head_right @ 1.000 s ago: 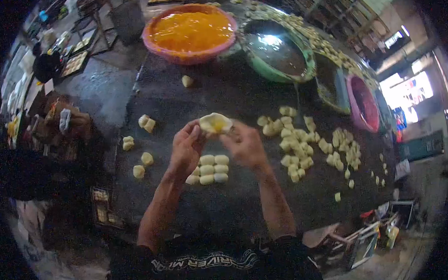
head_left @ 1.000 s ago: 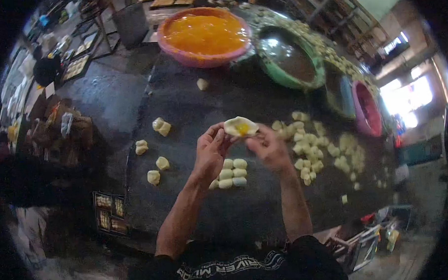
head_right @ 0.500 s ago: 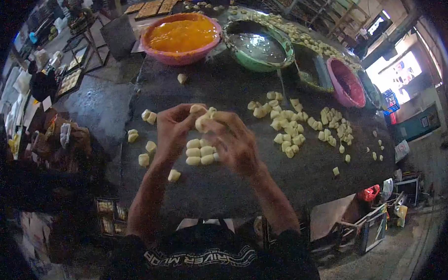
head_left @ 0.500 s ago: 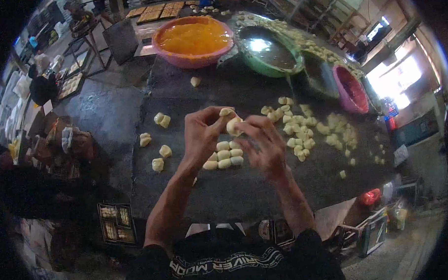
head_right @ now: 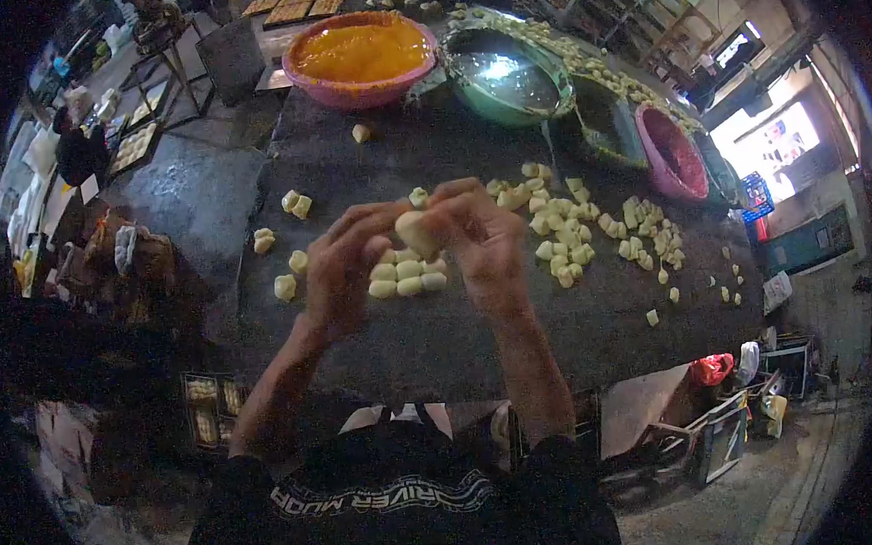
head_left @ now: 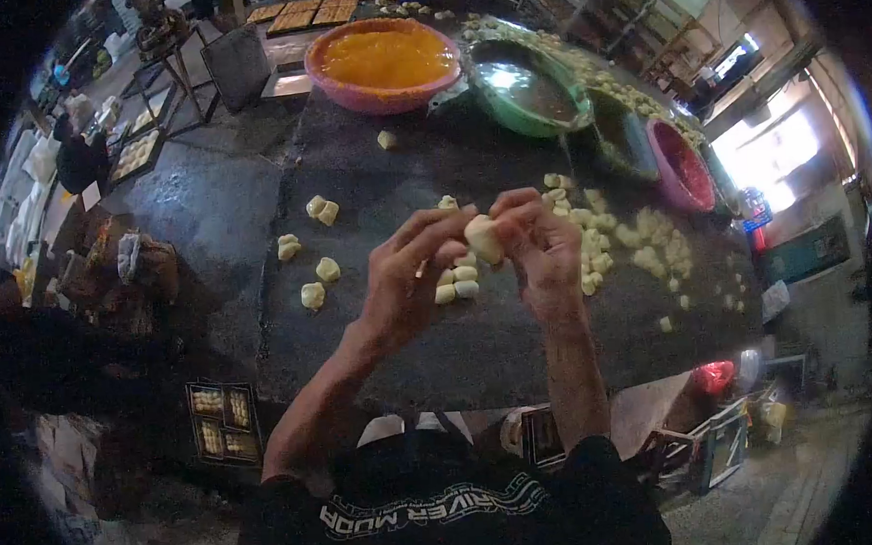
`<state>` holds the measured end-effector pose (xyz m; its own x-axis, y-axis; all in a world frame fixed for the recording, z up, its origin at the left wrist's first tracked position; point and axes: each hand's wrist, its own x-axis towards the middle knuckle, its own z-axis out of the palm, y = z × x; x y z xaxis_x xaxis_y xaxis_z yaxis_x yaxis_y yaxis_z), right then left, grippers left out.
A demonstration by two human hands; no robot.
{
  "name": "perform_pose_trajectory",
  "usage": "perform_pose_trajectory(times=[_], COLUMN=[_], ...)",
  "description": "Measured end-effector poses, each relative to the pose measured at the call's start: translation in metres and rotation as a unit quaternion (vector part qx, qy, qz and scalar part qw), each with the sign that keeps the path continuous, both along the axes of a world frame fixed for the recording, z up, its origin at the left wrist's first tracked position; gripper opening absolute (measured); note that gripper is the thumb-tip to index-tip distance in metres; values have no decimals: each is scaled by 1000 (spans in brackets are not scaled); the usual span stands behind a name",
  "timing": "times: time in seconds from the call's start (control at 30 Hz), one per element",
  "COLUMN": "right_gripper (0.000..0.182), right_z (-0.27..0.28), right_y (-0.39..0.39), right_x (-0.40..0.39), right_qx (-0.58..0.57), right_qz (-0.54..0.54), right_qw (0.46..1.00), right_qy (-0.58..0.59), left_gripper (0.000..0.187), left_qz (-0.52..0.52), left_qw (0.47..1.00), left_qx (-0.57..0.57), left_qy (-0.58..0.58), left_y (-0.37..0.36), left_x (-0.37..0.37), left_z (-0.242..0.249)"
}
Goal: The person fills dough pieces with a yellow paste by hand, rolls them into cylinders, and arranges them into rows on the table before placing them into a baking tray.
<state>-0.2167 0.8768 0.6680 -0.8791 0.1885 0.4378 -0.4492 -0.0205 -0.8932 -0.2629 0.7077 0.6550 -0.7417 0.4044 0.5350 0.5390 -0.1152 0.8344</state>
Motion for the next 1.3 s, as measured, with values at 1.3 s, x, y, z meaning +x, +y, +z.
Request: perform_pose_trajectory(times=[1.3], right_gripper=[32], right_z=[-141], right_y=[89], right_x=[-55], right_qx=[179], right_qz=[-94], right_qw=[963], right_qy=[-176], left_gripper=[24], left_qz=[81], left_qw=[988], left_qx=[-62], left_qy=[-114], left_y=[73], left_x=[-19], left_z=[-100])
